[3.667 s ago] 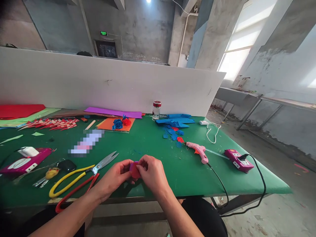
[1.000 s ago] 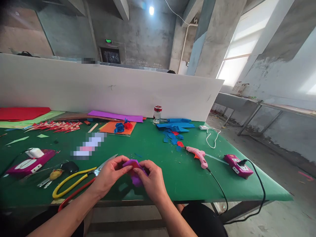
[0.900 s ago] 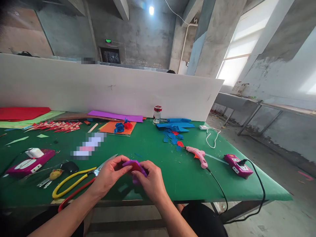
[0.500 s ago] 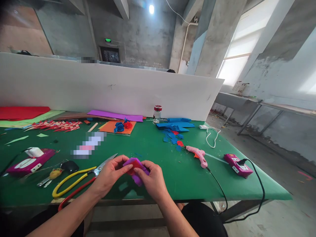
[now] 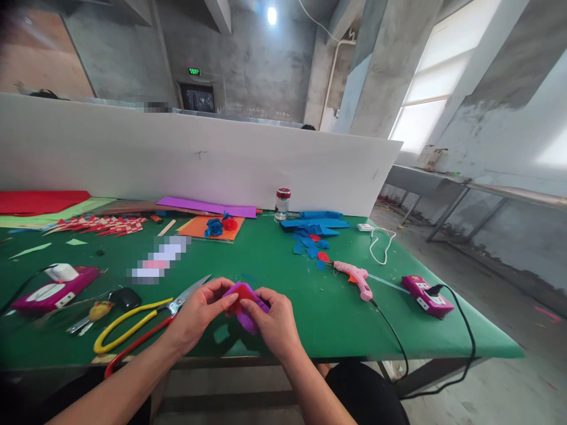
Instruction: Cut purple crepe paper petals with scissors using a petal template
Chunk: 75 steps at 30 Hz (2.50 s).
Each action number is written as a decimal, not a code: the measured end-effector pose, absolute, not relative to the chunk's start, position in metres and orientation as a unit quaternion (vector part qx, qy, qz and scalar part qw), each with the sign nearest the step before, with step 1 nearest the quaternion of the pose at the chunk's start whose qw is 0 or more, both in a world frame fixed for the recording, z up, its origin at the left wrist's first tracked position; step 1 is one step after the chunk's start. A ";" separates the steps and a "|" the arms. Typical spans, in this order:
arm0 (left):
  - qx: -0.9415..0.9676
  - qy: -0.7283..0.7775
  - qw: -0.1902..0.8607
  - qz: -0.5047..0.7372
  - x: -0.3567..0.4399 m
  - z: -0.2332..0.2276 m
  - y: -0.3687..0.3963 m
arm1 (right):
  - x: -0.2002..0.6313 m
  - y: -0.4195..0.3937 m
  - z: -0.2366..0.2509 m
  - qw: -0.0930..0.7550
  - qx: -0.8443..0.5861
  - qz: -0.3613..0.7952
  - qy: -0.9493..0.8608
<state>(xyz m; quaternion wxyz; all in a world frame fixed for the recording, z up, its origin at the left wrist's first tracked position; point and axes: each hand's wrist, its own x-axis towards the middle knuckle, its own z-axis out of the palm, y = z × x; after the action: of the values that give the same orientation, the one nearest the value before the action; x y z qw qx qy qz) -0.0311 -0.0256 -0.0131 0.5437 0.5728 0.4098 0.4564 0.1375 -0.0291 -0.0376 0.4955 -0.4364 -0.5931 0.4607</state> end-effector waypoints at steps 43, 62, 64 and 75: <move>0.573 0.416 0.548 0.446 -0.027 -0.015 -0.029 | 0.131 -0.031 -0.038 0.557 -0.410 0.595 -0.410; 0.549 0.447 0.532 0.465 -0.028 -0.021 -0.022 | 0.134 -0.032 -0.032 0.500 -0.359 0.610 -0.499; 0.583 0.446 0.480 0.480 -0.029 -0.023 -0.021 | 0.134 -0.030 -0.037 0.503 -0.359 0.594 -0.515; 0.741 0.426 0.229 0.465 -0.037 -0.016 -0.022 | 0.134 -0.026 -0.051 0.504 -0.390 0.508 -0.579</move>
<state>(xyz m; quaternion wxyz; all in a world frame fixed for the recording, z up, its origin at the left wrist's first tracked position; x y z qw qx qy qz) -0.0375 -0.0223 -0.0159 0.2289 0.7411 0.4264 0.4653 0.1344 -0.0258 -0.0505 0.5040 -0.3901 -0.5793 0.5082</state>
